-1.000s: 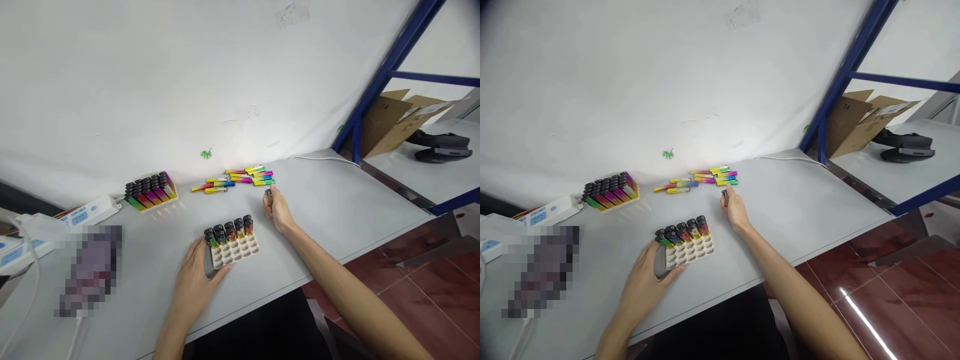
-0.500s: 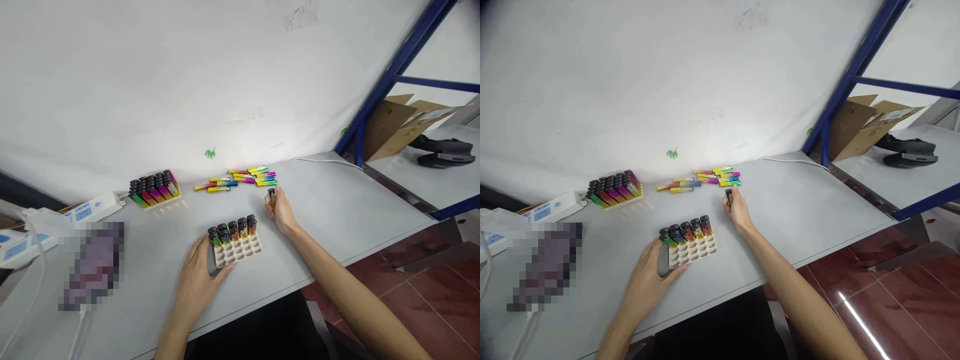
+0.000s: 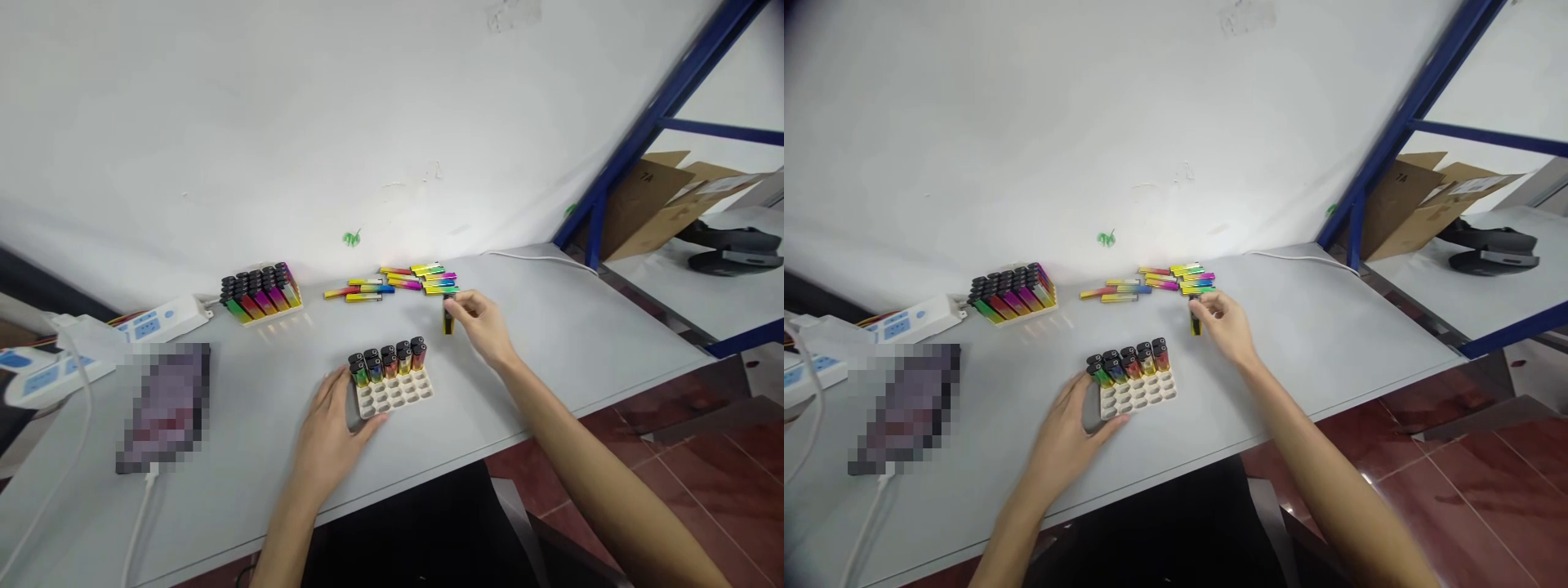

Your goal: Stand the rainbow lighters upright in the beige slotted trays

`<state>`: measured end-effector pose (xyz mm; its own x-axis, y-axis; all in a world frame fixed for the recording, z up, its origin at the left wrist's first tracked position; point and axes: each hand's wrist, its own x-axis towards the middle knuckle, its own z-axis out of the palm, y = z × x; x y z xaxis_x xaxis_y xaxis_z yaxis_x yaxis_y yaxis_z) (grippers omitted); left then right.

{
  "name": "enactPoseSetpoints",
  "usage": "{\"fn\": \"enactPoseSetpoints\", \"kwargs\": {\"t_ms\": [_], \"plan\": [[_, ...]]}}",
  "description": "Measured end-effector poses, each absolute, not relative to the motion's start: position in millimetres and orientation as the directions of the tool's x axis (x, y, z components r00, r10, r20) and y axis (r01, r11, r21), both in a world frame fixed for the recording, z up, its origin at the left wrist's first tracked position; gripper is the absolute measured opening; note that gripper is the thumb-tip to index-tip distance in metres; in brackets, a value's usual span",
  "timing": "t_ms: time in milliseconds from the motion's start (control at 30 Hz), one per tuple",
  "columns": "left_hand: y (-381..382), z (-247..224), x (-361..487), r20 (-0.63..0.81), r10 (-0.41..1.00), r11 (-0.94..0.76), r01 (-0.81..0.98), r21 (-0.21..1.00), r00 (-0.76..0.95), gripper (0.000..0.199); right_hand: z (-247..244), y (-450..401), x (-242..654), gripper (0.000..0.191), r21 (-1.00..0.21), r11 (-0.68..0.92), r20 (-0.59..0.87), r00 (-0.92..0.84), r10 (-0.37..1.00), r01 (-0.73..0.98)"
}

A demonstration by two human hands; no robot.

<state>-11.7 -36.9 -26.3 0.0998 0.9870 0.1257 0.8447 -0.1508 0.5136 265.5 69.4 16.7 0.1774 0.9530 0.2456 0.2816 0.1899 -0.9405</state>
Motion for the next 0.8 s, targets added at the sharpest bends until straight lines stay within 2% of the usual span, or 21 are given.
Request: {"fn": "enactPoseSetpoints", "kwargs": {"t_ms": [133,200,300,433,600,800], "plan": [[-36.1,-25.5,-11.1,0.141,0.984,-0.169,0.84,0.516,0.111,0.072,61.8,37.1,277.4,0.025,-0.923,0.271,0.332,0.212,0.919,0.272],[-36.0,-25.8,-10.8,0.146,0.983,-0.175,0.84,0.513,0.115,0.073,78.9,17.1,271.0,0.023,-0.907,0.331,0.38,0.171,0.909,0.26],[-36.9,-27.4,-11.1,0.148,0.982,-0.181,0.839,0.513,0.121,0.076,84.1,-7.9,246.7,0.026,-0.87,0.394,0.405,-0.025,0.914,0.296],[-37.9,-31.2,-12.7,0.139,0.981,-0.188,0.84,0.51,0.136,0.078,58.8,-21.5,206.6,0.021,-0.793,0.437,0.354,-0.263,0.898,0.424],[-37.5,-33.7,-13.5,0.146,0.979,-0.199,0.828,0.524,0.143,0.076,30.9,-18.0,176.7,0.018,-0.632,0.508,0.323,-0.397,0.859,0.586],[-38.5,-32.5,-12.9,0.159,0.976,-0.21,0.819,0.534,0.147,0.07,34.2,-12.2,162.4,0.016,-0.366,0.578,0.316,-0.487,0.814,0.729]]}}
